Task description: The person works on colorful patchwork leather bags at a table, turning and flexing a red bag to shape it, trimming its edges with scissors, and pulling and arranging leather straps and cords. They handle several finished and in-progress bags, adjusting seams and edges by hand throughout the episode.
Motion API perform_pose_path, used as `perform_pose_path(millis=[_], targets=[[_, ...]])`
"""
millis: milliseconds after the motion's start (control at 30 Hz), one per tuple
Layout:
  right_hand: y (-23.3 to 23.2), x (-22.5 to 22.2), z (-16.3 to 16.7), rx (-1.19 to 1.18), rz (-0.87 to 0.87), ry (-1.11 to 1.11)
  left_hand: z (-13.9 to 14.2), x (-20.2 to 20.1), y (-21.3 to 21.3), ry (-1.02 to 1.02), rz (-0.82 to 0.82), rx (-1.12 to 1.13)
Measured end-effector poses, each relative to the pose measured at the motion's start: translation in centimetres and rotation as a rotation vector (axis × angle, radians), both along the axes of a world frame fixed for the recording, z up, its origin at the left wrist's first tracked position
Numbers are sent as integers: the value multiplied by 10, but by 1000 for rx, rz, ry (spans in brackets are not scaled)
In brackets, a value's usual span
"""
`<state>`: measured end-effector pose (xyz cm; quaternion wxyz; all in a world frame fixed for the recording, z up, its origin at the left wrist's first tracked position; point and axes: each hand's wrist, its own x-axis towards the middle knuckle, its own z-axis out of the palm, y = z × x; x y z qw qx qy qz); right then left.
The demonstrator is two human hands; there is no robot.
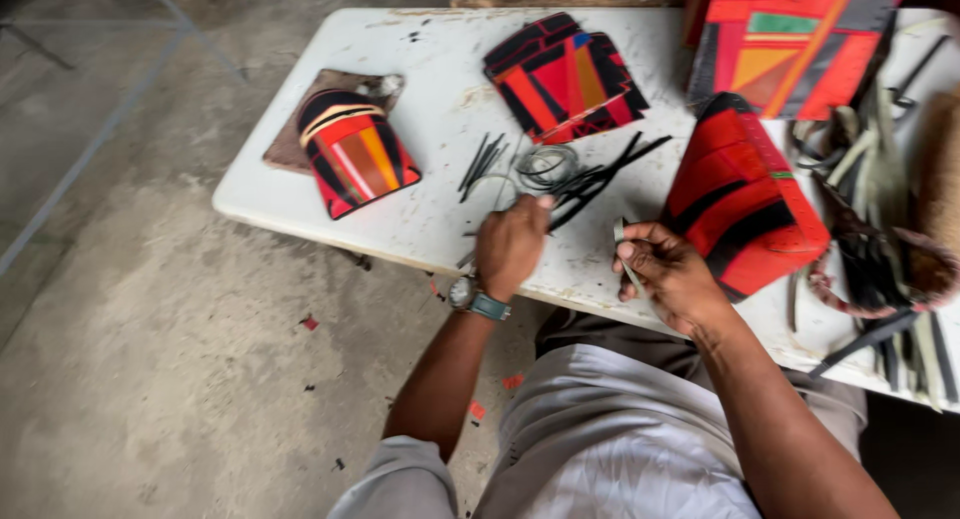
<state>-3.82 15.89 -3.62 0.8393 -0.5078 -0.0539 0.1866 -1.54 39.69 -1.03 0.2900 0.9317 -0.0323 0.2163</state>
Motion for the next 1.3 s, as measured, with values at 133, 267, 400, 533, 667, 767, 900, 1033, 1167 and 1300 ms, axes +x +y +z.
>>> perform_pose_path(millis=[133,267,400,533,667,767,900,1033,1167,1300], targets=[[7,-9,1,-270,-22,-146,-4,-11,-24,148,-314,-206],[-9,-31,19,-356,96,-201,-14,-6,-54,463,-606,-982],[-33,-69,37,-353,66,-380,-19,-24,-80,648,-592,-1373],[-54,-110,56,-600,-164,-689,-4,-54,-101,567,-628,-1135],[-117,-158,85,-439,-439,-787,28,-70,-118,204,-441,-591],[-164,-176,98,-146,-601,-650,48,-87,-134,-71,-475,-490],[-196,-160,108,-281,-690,-432,71,-91,-161,-338,-568,-342],[-195,-130,106,-232,-585,-391,93,-53,-179,-462,-743,15],[-207,-117,104,-436,-527,-400,101,-12,-201,-359,-917,71],[-230,-102,110,-540,-555,-210,95,4,-224,-310,-968,95]])
